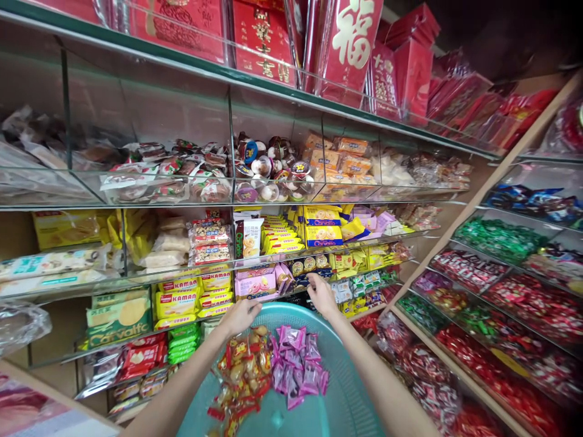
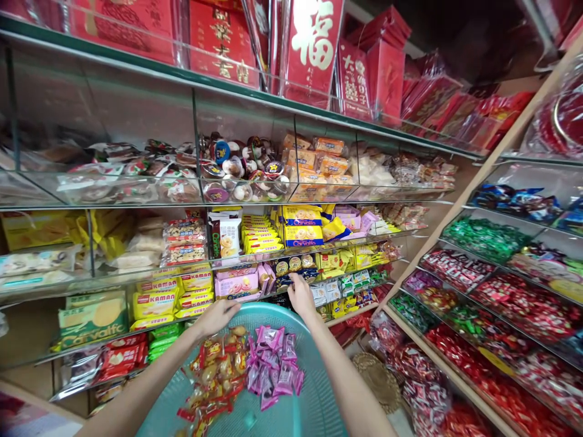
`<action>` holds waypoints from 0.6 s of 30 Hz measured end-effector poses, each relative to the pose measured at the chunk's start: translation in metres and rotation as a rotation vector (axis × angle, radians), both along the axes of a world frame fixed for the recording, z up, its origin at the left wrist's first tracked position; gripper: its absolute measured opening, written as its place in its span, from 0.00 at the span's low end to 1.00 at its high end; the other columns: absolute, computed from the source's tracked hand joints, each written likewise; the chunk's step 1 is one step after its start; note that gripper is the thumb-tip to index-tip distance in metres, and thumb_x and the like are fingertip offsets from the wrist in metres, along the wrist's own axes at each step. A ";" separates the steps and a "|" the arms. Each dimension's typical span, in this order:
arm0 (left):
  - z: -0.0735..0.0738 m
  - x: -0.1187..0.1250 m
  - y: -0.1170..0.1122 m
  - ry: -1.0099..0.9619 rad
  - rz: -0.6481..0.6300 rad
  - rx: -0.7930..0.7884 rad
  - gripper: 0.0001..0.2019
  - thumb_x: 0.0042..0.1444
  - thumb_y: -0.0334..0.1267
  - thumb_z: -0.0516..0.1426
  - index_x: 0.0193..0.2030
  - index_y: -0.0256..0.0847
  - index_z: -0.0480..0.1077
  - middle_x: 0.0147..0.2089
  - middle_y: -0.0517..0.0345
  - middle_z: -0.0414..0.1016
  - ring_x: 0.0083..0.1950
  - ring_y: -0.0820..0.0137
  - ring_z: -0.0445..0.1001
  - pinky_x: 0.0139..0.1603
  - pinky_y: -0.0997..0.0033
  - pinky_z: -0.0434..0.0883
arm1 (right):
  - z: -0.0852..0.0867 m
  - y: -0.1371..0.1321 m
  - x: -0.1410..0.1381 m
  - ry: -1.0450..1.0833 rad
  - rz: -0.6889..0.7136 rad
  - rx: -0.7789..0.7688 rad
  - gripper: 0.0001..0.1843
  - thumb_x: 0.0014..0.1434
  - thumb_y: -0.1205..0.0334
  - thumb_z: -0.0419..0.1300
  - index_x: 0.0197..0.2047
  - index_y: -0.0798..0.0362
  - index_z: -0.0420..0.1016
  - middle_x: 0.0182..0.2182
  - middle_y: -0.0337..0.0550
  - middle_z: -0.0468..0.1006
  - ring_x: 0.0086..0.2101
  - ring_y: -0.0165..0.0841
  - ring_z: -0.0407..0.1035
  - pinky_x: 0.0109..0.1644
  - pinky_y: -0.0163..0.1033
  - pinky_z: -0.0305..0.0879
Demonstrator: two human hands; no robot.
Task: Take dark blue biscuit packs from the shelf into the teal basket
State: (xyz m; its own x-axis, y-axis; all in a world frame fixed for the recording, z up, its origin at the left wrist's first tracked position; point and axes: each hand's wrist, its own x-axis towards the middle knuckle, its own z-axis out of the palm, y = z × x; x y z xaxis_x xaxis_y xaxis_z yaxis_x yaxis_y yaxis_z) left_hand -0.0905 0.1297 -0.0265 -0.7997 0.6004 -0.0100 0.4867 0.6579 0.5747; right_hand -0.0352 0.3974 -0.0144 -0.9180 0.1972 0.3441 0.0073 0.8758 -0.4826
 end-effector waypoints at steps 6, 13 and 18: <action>0.017 -0.005 0.036 0.007 0.011 0.014 0.22 0.60 0.54 0.42 0.36 0.45 0.73 0.35 0.55 0.78 0.37 0.65 0.74 0.35 0.71 0.61 | 0.013 0.025 -0.037 -0.085 0.129 0.250 0.34 0.52 0.78 0.46 0.62 0.53 0.60 0.61 0.47 0.63 0.58 0.41 0.56 0.59 0.46 0.57; 0.024 -0.006 0.050 -0.002 0.070 -0.020 0.23 0.60 0.54 0.42 0.33 0.45 0.72 0.32 0.57 0.76 0.35 0.65 0.74 0.33 0.71 0.59 | 0.014 0.030 -0.072 -0.100 0.237 0.395 0.28 0.58 0.73 0.47 0.62 0.55 0.60 0.60 0.49 0.65 0.60 0.43 0.53 0.65 0.55 0.42; 0.025 -0.004 0.048 -0.004 0.111 -0.041 0.24 0.60 0.55 0.41 0.32 0.44 0.71 0.31 0.58 0.75 0.35 0.66 0.73 0.34 0.71 0.61 | 0.002 0.031 -0.081 -0.068 0.272 0.440 0.28 0.58 0.73 0.48 0.62 0.55 0.59 0.60 0.51 0.64 0.59 0.41 0.53 0.66 0.52 0.43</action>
State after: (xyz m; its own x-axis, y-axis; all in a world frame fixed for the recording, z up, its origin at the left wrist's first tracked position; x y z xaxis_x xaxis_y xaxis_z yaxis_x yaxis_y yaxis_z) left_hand -0.0944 0.1776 -0.0016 -0.8613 0.5067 -0.0360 0.4071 0.7309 0.5479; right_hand -0.1158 0.4282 -0.0121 -0.9390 -0.2018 0.2786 -0.2307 0.9701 -0.0749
